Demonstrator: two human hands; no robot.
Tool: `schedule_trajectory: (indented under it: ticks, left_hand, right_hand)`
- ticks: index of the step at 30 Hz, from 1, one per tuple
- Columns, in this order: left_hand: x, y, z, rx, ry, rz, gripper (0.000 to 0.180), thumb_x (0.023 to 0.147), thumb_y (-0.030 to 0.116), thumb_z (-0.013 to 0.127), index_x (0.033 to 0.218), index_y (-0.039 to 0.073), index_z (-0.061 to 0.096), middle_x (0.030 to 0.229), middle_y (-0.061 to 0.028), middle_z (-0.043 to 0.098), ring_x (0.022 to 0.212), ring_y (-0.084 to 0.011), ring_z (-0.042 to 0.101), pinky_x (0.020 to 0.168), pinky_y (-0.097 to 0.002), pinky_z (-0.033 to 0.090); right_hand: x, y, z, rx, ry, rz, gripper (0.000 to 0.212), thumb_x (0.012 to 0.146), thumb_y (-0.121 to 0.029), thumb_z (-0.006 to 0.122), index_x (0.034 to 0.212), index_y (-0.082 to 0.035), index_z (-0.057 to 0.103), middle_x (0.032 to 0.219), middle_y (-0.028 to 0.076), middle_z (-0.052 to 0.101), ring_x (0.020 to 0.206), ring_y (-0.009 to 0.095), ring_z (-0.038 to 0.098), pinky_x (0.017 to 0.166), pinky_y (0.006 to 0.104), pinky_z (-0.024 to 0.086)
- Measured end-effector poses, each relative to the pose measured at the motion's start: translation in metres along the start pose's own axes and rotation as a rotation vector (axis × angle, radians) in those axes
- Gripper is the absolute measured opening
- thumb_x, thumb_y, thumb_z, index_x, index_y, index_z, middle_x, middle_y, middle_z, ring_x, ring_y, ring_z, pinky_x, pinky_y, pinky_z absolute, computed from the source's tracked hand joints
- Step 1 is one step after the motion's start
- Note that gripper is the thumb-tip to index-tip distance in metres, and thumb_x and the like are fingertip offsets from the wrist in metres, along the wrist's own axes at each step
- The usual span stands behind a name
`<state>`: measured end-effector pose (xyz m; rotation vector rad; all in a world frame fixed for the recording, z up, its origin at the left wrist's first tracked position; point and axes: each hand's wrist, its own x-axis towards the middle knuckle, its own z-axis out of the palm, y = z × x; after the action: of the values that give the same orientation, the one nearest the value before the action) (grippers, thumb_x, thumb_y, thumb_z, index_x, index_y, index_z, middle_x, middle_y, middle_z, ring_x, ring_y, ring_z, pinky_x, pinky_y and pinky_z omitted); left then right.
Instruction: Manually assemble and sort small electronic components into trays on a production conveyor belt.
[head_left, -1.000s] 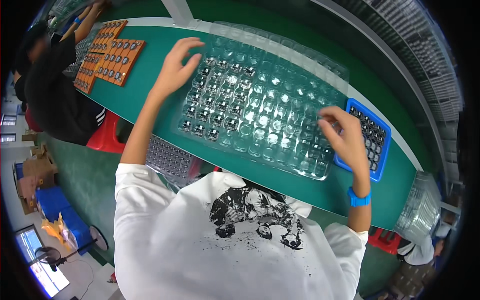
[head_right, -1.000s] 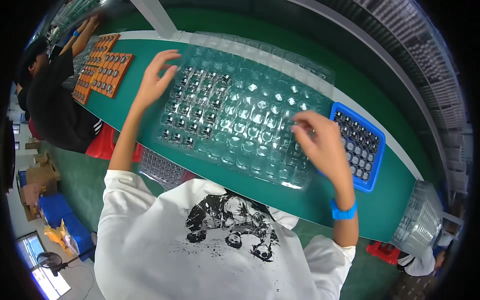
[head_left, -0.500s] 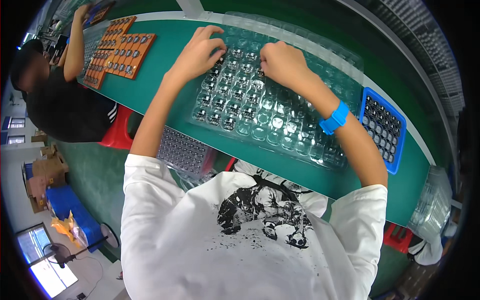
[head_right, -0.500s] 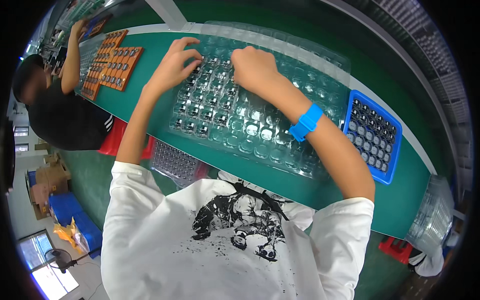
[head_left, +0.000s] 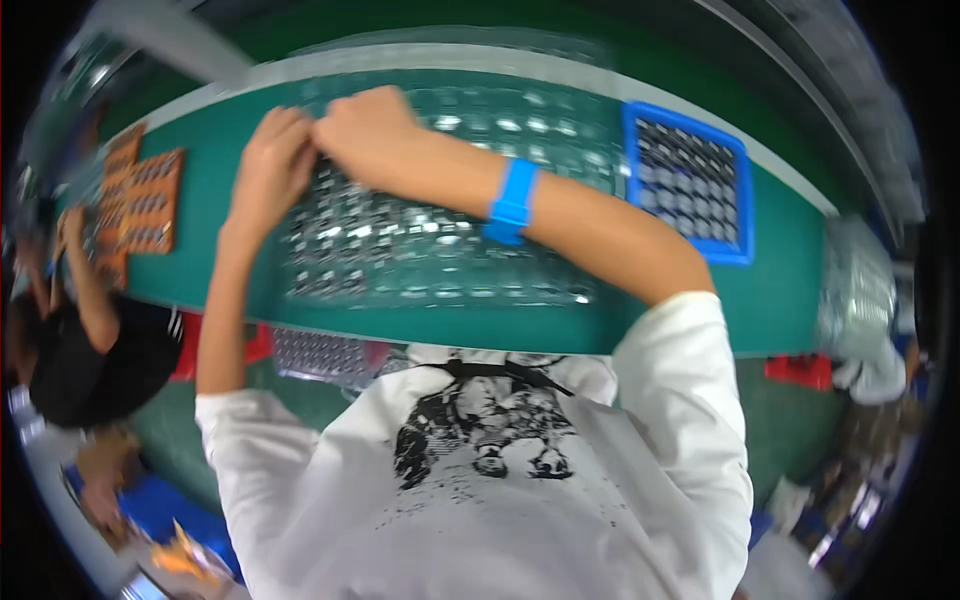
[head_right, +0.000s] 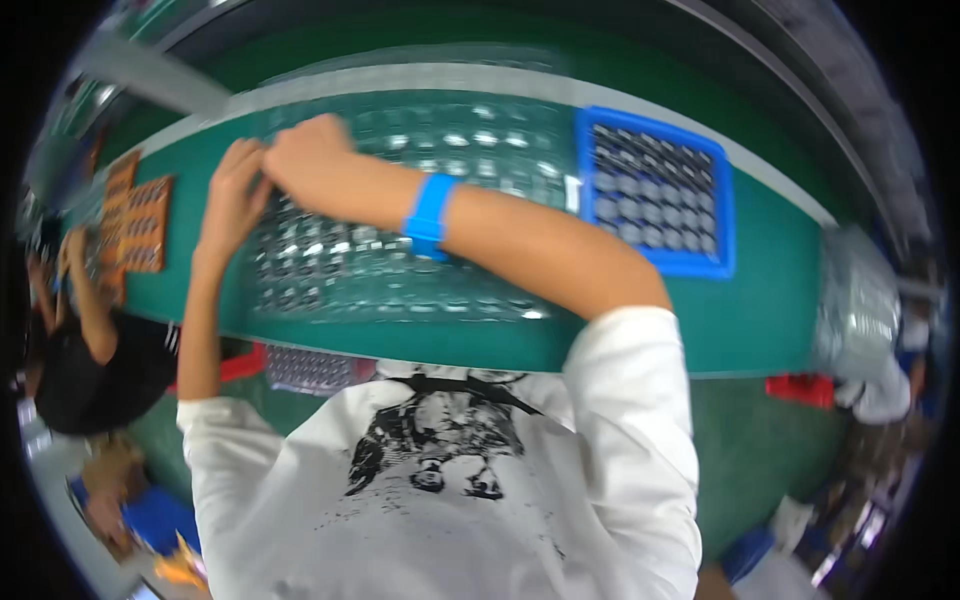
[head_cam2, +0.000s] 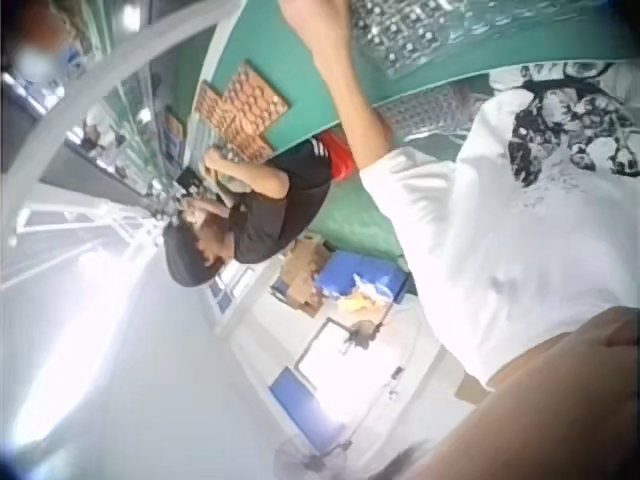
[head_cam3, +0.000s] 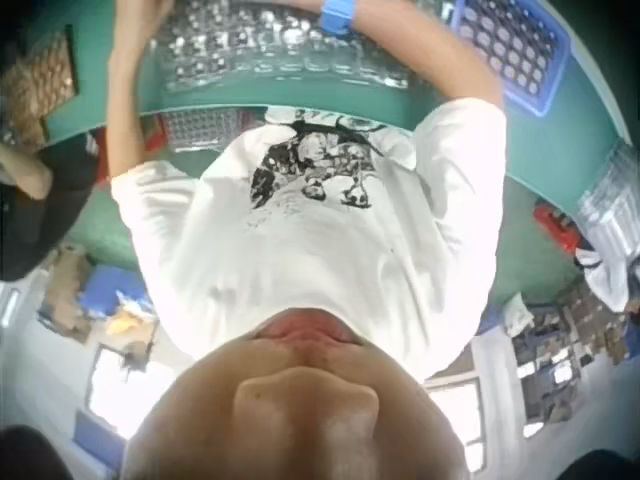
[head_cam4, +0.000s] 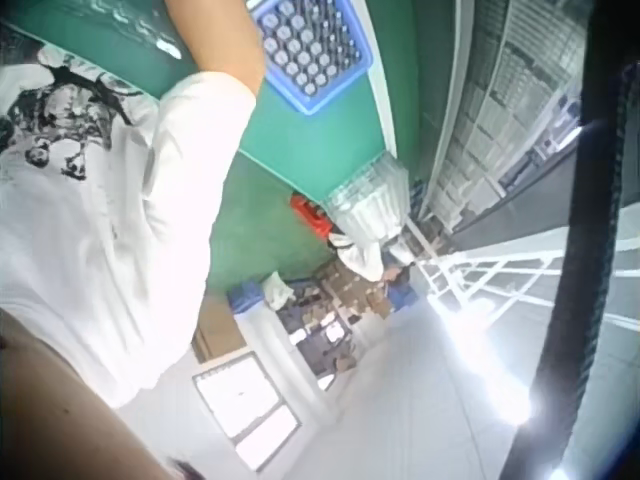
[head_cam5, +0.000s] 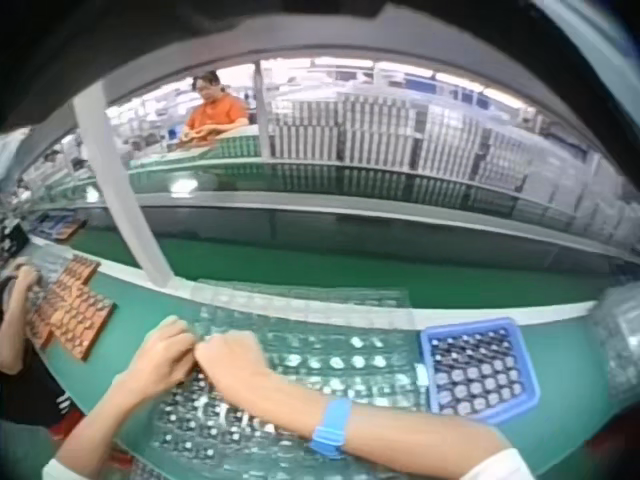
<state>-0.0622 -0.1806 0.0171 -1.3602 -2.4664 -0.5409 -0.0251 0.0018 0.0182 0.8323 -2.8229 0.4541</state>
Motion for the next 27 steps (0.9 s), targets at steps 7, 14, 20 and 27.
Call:
schedule_trajectory:
  ticks: [7,14,20,27]
  left_hand:
    - [-0.002,0.009,0.014,-0.037,0.035,-0.199,0.012,0.082,-0.006,0.063,0.093,-0.004,0.060,0.093,-0.0159,0.057,0.084,-0.0342,0.059,0.072,-0.0386,0.048]
    - [0.007,0.018,0.000,0.026,-0.142,-0.143,0.011,0.083,-0.007,0.063,0.093,-0.003,0.060,0.091,-0.0147,0.055,0.082,-0.0330,0.058,0.071,-0.0385,0.047]
    - [0.002,-0.010,-0.006,-0.015,-0.126,-0.149,0.011,0.090,-0.005,0.059,0.100,-0.002,0.060,0.091,-0.0110,0.057,0.079,-0.0211,0.060,0.071,-0.0301,0.047]
    - [0.072,0.084,0.039,-0.322,-0.072,-0.024,0.010,0.087,-0.003,0.064,0.096,0.000,0.063,0.084,-0.0090,0.061,0.071,-0.0171,0.060,0.065,-0.0270,0.048]
  right_hand:
    - [-0.013,0.008,-0.014,0.057,0.175,-0.037,0.006,0.066,-0.008,0.070,0.072,-0.006,0.070,0.072,0.016,0.069,0.073,0.035,0.071,0.057,0.0449,0.054]
    - [-0.180,0.080,-0.138,0.001,0.381,0.039,0.013,0.079,-0.006,0.073,0.093,-0.006,0.072,0.073,0.007,0.061,0.063,0.022,0.059,0.055,0.0319,0.047]
    - [-0.329,0.105,-0.174,-0.163,0.304,0.516,0.013,0.084,0.005,0.068,0.096,0.001,0.070,0.073,0.008,0.058,0.062,0.016,0.056,0.054,0.0259,0.043]
    - [-0.339,0.115,-0.132,-0.183,0.193,0.467,0.017,0.082,0.003,0.070,0.098,-0.002,0.069,0.079,0.009,0.061,0.063,0.022,0.060,0.055,0.0317,0.046]
